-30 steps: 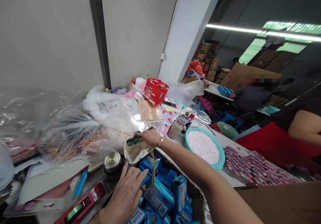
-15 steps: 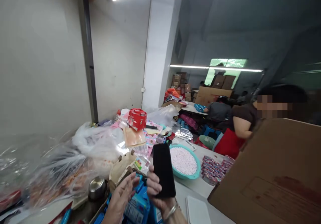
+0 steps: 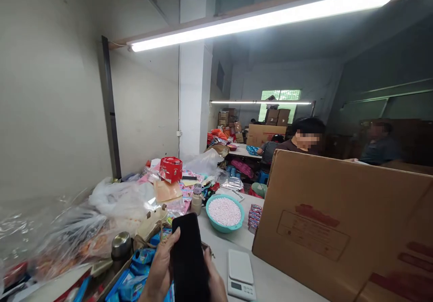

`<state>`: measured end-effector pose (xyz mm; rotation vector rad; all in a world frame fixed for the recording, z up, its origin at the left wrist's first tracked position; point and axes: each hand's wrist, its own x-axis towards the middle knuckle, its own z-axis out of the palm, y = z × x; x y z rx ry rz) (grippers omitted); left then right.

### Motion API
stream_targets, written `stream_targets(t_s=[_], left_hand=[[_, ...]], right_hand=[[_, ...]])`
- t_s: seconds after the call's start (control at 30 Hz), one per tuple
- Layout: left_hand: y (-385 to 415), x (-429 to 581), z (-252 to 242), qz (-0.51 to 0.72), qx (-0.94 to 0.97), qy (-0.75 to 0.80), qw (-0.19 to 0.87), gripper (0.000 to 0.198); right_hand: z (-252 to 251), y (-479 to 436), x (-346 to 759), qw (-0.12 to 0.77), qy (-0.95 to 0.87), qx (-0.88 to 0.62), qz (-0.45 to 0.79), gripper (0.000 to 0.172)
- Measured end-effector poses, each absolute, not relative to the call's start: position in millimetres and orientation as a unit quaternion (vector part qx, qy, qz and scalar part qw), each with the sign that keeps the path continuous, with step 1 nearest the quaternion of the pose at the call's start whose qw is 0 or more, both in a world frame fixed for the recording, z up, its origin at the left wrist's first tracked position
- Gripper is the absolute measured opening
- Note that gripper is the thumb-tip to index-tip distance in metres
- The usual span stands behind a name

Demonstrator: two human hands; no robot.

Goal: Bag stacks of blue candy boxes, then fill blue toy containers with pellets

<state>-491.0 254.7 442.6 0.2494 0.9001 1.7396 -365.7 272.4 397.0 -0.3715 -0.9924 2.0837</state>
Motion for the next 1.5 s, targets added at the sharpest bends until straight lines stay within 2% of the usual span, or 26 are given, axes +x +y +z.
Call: stream_targets(t_s=[0.13, 0.27, 0.47, 0.57, 0.73, 0.83, 1.1, 1.5], left_hand=[[242.2, -484.1, 453.5, 0.803, 0.076, 0.38, 0.452, 0.016], [227.2, -474.3, 457.2, 0.8, 0.045, 0.336, 0.494, 0.02], [202.3, -465.0, 472.5, 0.73, 0.051, 0.254, 0.632, 0.038], [194.4, -468.3, 474.4, 0.714, 0.063, 0.234, 0.657, 0.045], [189.9, -481.0, 465.4, 0.684, 0.081, 0.202, 0.696, 0.055], [191.2, -488.2, 457.7, 0.687, 0.099, 0.173, 0.698, 0.055], [202.2, -498.6, 434.6, 0.721, 0.074, 0.245, 0.644, 0.049], [212.5, -510.2, 404.1, 0.702, 0.08, 0.229, 0.67, 0.061]], right_hand=[[415.7, 244.7, -348.3, 0.526, -0.449, -0.28, 0.666, 0.063], [430.2, 225.5, -344.4, 0.562, -0.519, -0.319, 0.559, 0.051], [419.2, 220.4, -352.6, 0.589, -0.495, -0.308, 0.56, 0.046], [410.1, 218.7, -355.8, 0.593, -0.484, -0.304, 0.568, 0.044], [403.3, 216.5, -355.5, 0.54, -0.505, -0.294, 0.606, 0.046], [399.2, 216.9, -357.8, 0.509, -0.501, -0.291, 0.636, 0.046], [371.4, 217.6, -375.3, 0.532, -0.463, -0.322, 0.631, 0.046], [348.7, 225.7, -380.1, 0.513, -0.465, -0.341, 0.636, 0.047]])
